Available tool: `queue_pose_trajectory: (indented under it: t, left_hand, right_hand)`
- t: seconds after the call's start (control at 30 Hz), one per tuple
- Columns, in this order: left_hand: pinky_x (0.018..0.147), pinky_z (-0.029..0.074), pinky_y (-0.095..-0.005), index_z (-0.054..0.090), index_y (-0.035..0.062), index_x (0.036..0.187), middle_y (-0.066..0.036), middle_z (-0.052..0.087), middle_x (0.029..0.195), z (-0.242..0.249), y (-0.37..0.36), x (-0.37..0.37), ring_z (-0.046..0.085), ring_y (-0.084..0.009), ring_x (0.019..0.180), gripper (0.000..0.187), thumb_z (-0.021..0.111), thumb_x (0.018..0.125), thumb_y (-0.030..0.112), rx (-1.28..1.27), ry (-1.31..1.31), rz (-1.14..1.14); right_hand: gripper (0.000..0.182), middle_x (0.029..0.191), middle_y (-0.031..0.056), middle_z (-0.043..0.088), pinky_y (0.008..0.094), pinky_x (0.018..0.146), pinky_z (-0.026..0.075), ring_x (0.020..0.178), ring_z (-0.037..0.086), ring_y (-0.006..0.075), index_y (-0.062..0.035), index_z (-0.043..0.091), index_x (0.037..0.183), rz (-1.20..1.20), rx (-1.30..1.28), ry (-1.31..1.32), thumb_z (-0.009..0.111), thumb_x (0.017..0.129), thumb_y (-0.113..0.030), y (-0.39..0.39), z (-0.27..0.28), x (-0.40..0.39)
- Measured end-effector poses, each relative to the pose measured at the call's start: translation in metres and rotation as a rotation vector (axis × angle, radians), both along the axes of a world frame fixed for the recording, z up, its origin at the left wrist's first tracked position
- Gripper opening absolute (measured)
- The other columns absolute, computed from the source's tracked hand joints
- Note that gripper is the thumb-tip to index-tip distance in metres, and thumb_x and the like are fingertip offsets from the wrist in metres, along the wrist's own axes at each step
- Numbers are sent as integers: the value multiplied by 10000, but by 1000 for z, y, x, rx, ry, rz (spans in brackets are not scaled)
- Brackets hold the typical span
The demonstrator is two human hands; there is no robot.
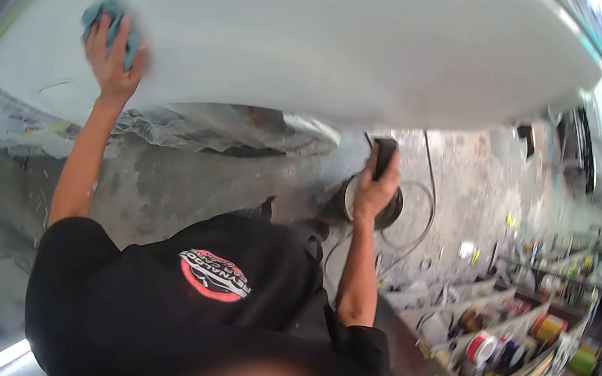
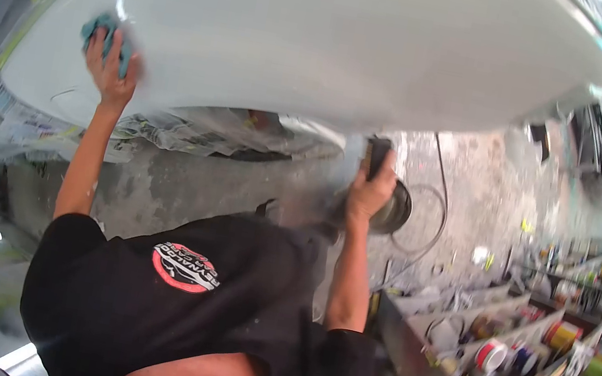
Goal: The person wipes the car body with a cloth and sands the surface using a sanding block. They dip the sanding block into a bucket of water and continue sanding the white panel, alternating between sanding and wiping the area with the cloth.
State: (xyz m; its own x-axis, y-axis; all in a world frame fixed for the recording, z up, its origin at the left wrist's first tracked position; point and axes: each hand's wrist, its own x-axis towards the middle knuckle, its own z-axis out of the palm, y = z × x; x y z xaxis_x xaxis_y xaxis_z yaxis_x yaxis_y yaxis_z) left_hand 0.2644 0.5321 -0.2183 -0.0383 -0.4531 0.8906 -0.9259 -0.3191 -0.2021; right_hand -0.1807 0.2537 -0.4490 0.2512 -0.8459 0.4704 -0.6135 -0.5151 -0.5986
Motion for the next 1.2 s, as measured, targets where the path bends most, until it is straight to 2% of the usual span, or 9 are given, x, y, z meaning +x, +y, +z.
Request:
queue_pose_trajectory:
  t: [0.07, 0.23, 0.4, 0.67, 0.73, 0.97, 1.07, 1.13, 1.2]
  left_hand:
    - [1180, 229, -569, 642, 164, 1401, -118, 507, 1527, -27, 8, -16, 481, -367, 1347, 529, 756, 912, 332, 67, 8, 94]
    - [1197, 187, -573, 659, 204, 1386, -76, 532, 1519, 3, -42, -39, 496, -349, 1340, 541, 793, 873, 314, 293, -110, 8]
    - [1144, 367, -492, 674, 191, 1349, -40, 562, 1497, 102, -159, -65, 540, -305, 1323, 531, 807, 835, 181, 557, -408, -302]
    - [1212, 370, -462, 631, 130, 1405, -72, 508, 1551, 216, -341, -127, 463, -299, 1439, 552, 731, 869, 40, 1060, -752, -588]
    - [1205, 391, -443, 612, 127, 1422, -75, 517, 1541, 219, -361, -115, 481, -291, 1427, 527, 699, 911, 34, 1072, -721, -578]
    - [1186, 415, -423, 612, 106, 1410, -96, 600, 1456, 225, -363, -78, 538, -263, 1382, 407, 629, 1003, 80, 1063, -510, -524]
    - [1154, 407, -515, 629, 129, 1390, -114, 559, 1488, 225, -375, -85, 520, -309, 1378, 412, 645, 987, 214, 1047, -636, -708]
    - [1127, 394, -603, 648, 154, 1369, -130, 518, 1521, 224, -409, -120, 499, -353, 1376, 445, 669, 963, 337, 1009, -825, -884]
    - [1121, 402, -607, 653, 153, 1361, -138, 521, 1515, 214, -416, -133, 496, -359, 1376, 443, 669, 962, 347, 988, -839, -956]
  right_hand:
    - [719, 1359, 283, 585, 432, 1055, 463, 1248, 584, 424, 40, 430, 1501, -228, 290, -94, 746, 902, -201, 15, -39, -69]
    - [740, 1456, 306, 508, 441, 1137, 391, 1362, 504, 413, 73, 424, 1486, -349, 390, -303, 740, 904, -256, 26, -76, -110]
    - [729, 1538, 272, 431, 420, 1204, 306, 1453, 402, 369, 80, 353, 1516, -261, 439, -589, 695, 957, -238, 12, -53, 0]
    - [798, 1530, 288, 388, 479, 1174, 330, 1387, 419, 437, 27, 233, 1587, -374, 486, -1022, 668, 970, -235, 19, 29, 186]
    - [839, 1630, 274, 252, 466, 1247, 223, 1518, 268, 390, 54, 176, 1595, -361, 701, -1069, 650, 991, -284, 28, 41, 194]
    - [839, 1588, 319, 324, 381, 1228, 279, 1462, 380, 387, 92, 189, 1580, -672, 717, -1175, 643, 982, -283, -104, -62, 142]
    - [836, 1461, 339, 435, 469, 1135, 379, 1323, 487, 462, -26, 199, 1622, -647, 722, -1128, 638, 983, -341, -87, -49, 150]
    - [863, 1332, 291, 535, 496, 1063, 428, 1236, 535, 438, -39, 230, 1622, -616, 283, -843, 692, 963, -352, -38, -26, 183]
    - [859, 1269, 261, 562, 487, 1010, 466, 1204, 546, 438, -7, 261, 1606, -416, 295, -966, 713, 958, -343, 22, 9, 205]
